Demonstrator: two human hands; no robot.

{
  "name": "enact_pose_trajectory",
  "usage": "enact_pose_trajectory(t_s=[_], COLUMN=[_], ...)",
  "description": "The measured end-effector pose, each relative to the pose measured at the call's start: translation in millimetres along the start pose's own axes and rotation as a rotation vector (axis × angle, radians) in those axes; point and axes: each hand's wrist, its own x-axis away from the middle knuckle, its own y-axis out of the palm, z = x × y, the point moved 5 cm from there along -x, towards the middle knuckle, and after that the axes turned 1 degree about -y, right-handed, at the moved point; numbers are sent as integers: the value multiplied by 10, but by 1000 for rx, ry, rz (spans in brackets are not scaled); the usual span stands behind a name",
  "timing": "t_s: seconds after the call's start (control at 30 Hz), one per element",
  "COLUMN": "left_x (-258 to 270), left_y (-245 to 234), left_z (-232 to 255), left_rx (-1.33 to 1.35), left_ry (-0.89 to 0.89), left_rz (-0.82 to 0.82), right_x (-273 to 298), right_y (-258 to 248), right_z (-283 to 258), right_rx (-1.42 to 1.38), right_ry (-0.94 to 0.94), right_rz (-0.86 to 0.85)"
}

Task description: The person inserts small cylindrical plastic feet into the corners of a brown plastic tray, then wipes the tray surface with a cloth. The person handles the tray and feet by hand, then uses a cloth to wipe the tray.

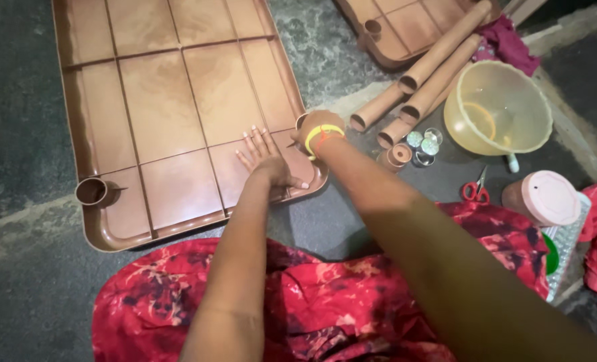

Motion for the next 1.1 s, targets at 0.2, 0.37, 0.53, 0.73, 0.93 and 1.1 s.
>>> enact_pose_trajectory(t_s=[0.2, 0.37, 0.53, 0.73, 0.93, 1.1], left_x=[7, 33, 39, 53, 63, 66], left_y=[-28, -41, -52, -58, -68, -74], left_z=[-9, -11, -35, -11, 8, 21], left_rx=[-3, -26, -18, -31, -52, -38], left_ry=[-8, 37, 32, 23, 0, 18], left_rz=[-48, -74, -65, -79, -92, -92], right_x=[177, 309, 214, 438, 308, 242], right_y=[-120, -142, -159, 5, 306, 399], right_z=[34, 69, 190, 145, 16, 99], right_rx=[-112, 65, -12, -232, -722, -870], right_ry=[40, -258, -388, -241, -28, -141], right_rz=[49, 286, 223, 616, 906, 860])
